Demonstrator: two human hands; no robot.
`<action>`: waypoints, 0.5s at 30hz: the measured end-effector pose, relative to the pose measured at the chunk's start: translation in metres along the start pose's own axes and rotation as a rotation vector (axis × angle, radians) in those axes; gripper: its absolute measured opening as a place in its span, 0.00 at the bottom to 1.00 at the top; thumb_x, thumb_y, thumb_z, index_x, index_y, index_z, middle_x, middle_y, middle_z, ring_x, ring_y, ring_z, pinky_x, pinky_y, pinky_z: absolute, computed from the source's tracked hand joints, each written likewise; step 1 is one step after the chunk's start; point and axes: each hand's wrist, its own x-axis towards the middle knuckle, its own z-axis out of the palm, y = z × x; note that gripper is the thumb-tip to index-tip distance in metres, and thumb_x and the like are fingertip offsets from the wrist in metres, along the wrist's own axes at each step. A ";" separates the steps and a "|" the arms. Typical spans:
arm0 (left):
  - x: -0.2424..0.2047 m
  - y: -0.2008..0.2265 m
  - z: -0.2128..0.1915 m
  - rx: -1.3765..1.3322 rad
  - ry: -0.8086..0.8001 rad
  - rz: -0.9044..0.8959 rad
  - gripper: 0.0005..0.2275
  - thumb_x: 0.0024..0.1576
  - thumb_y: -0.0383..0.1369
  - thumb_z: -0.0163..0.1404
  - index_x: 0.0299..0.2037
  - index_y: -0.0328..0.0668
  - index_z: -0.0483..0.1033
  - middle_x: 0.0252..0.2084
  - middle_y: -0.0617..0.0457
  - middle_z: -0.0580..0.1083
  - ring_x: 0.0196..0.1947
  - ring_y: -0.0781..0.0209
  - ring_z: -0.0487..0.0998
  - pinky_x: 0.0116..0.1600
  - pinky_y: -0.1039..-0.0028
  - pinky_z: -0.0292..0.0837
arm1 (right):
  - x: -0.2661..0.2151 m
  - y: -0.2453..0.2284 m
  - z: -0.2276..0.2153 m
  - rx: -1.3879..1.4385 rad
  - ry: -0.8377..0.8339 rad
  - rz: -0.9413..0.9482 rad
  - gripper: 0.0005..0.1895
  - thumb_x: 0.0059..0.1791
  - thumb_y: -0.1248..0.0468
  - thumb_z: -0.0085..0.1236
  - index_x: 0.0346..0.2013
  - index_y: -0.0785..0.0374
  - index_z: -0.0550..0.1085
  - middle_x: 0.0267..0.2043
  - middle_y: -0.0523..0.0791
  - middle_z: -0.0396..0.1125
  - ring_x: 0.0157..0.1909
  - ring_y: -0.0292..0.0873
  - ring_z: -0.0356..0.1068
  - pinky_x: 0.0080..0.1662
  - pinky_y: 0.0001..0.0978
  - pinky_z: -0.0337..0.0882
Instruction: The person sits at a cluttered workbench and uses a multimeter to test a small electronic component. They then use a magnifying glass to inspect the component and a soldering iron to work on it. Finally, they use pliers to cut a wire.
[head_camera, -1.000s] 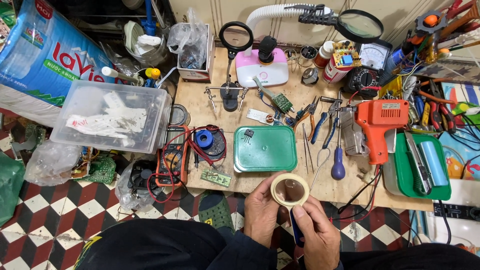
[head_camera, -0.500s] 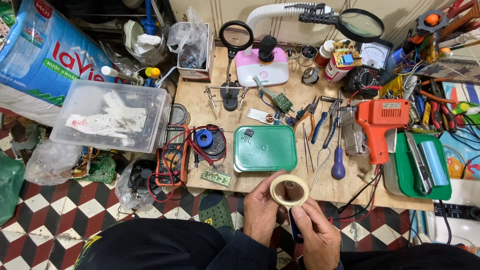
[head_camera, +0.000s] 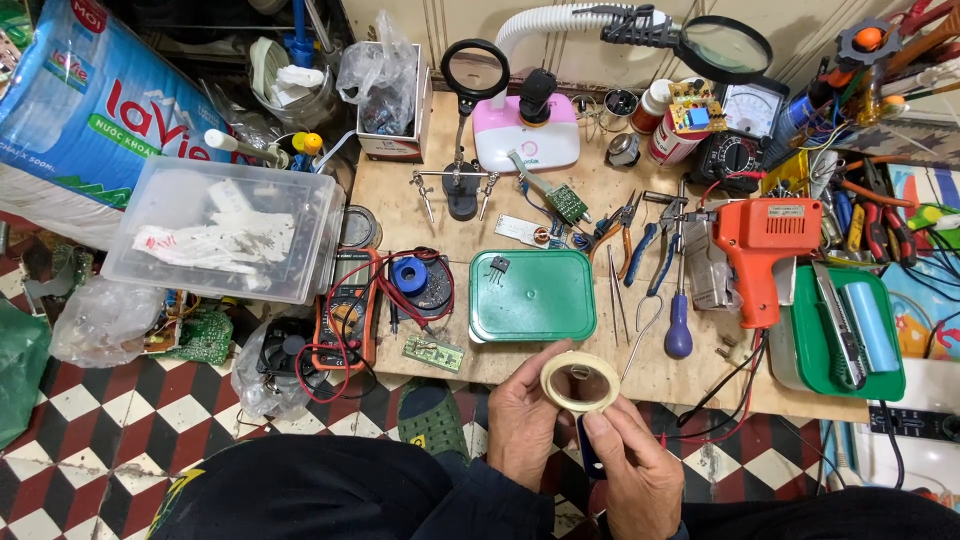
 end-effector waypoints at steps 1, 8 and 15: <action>0.000 0.000 -0.001 0.000 0.001 0.000 0.19 0.61 0.28 0.63 0.64 0.40 0.89 0.20 0.52 0.70 0.16 0.68 0.65 0.18 0.75 0.67 | 0.000 0.001 0.000 0.000 -0.001 0.001 0.16 0.52 0.68 0.63 0.53 0.72 0.85 0.63 0.53 0.80 0.69 0.45 0.77 0.71 0.34 0.72; 0.002 -0.002 -0.002 0.026 -0.003 0.019 0.19 0.60 0.29 0.64 0.63 0.38 0.89 0.25 0.51 0.76 0.18 0.69 0.67 0.21 0.77 0.68 | 0.000 0.002 -0.002 -0.030 0.006 -0.009 0.16 0.52 0.68 0.63 0.52 0.71 0.85 0.63 0.52 0.80 0.68 0.43 0.77 0.71 0.32 0.73; 0.000 0.003 -0.001 0.062 0.004 0.014 0.18 0.61 0.30 0.64 0.62 0.41 0.90 0.22 0.53 0.73 0.18 0.70 0.66 0.21 0.77 0.66 | -0.001 -0.002 -0.002 -0.031 0.004 0.002 0.16 0.52 0.67 0.63 0.52 0.71 0.85 0.63 0.51 0.81 0.68 0.43 0.77 0.70 0.32 0.73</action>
